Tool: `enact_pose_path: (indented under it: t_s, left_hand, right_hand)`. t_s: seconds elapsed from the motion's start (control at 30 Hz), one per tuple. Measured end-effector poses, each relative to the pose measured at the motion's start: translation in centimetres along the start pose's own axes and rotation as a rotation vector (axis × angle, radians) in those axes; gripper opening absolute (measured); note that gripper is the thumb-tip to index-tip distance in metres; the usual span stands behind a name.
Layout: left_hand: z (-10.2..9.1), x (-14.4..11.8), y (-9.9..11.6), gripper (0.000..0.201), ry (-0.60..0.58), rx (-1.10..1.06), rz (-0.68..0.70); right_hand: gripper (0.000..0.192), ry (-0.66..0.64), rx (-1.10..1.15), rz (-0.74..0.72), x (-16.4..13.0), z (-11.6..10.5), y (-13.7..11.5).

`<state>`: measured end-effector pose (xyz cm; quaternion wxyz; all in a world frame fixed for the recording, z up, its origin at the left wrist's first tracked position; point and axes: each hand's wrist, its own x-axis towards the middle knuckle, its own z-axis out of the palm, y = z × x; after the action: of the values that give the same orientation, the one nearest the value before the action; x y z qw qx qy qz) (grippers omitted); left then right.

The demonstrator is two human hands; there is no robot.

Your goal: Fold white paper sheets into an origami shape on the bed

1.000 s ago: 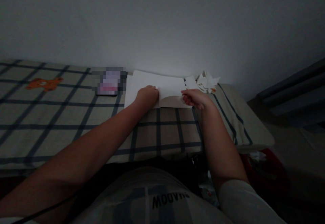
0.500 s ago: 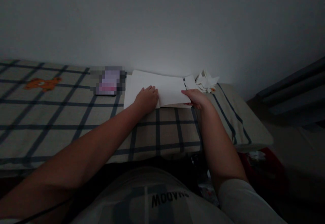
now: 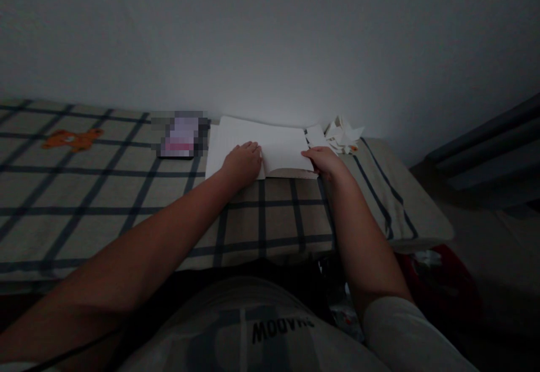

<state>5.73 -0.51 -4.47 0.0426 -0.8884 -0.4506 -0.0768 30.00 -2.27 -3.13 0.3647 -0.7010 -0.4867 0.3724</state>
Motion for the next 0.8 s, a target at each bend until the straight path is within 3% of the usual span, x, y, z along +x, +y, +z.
enact_pose_path:
  t_s: [0.4,0.8]
  left_hand:
    - [-0.3,0.0,0.3,0.046,-0.006,0.033,-0.002]
    - [-0.7,-0.7,0.4,0.040,0.011,0.033,0.006]
  right_hand:
    - [0.024,-0.010,0.080,0.030,0.3,-0.5,0.3]
    - [0.035,-0.036,-0.081,-0.012,-0.6,-1.1,-0.3]
